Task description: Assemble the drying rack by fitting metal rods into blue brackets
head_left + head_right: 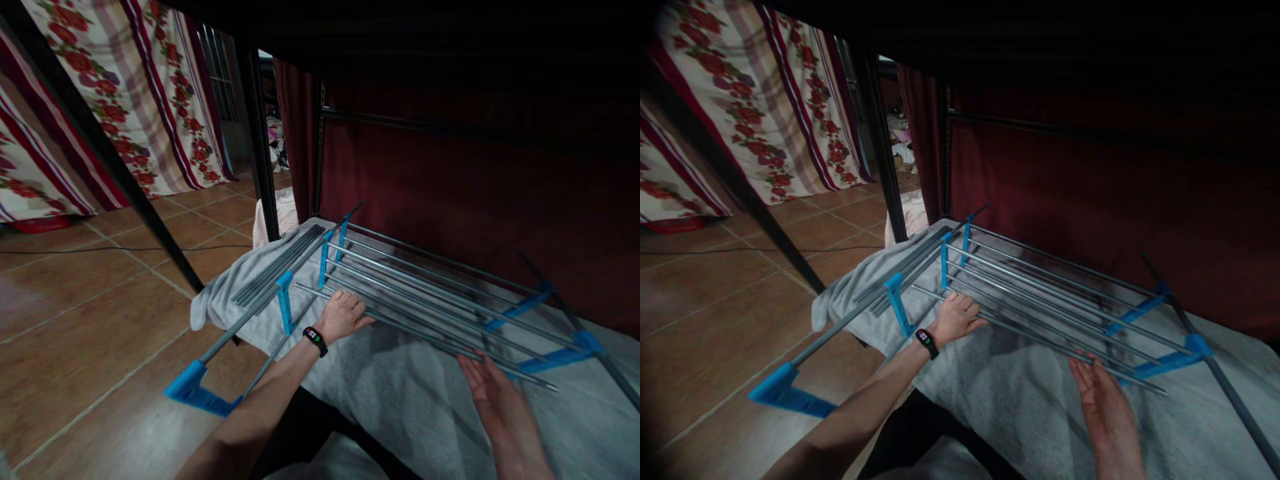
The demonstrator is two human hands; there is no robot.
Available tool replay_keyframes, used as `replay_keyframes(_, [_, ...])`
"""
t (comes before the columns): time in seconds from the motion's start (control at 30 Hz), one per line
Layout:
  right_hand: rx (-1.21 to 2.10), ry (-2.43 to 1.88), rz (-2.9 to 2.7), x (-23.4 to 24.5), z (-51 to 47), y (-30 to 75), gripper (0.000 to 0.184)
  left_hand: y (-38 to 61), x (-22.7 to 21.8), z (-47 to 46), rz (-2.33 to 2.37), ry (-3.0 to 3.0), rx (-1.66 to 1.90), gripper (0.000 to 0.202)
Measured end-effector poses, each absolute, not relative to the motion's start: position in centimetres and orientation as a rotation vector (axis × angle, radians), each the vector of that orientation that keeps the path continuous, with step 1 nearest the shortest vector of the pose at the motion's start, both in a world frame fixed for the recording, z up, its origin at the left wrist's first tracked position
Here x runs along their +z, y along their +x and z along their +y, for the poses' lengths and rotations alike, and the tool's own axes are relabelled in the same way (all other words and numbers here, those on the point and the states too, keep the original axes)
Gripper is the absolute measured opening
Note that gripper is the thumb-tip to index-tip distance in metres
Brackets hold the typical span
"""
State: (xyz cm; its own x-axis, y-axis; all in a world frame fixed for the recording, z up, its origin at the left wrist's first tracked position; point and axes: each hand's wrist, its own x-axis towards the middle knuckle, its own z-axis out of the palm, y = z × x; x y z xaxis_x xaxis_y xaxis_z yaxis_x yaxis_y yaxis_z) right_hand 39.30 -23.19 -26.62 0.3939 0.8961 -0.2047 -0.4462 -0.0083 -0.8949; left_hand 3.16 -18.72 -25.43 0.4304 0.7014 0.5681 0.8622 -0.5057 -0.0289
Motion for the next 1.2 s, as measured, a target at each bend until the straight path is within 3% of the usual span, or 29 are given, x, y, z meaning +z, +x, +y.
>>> replay_keyframes(0.27, [1.230,-1.199,-0.405,-33.1,-23.9,42.7,0.016,4.3,-28.5,-19.7,-1.287,-2.497,-0.643,0.043])
replay_keyframes(0.57, [1.356,-1.244,-0.354,-37.3,-25.5,44.2,0.012,5.1,-31.6,-20.5,-1.338,-2.641,-0.516,0.030])
replay_keyframes(0.8, [1.362,-1.206,-0.201,-37.2,-26.3,43.2,0.017,6.0,-32.6,-19.9,-1.388,-2.820,-0.401,0.018])
replay_keyframes(1.0, [1.341,-1.219,-0.171,-36.0,-27.0,41.8,0.024,5.5,-34.3,-19.3,-1.340,-2.927,-0.503,0.025])
replay_keyframes(1.2, [1.368,-1.374,-0.433,-34.5,-28.6,41.6,0.044,4.3,-35.4,-19.6,-1.302,-2.968,-0.591,0.031])
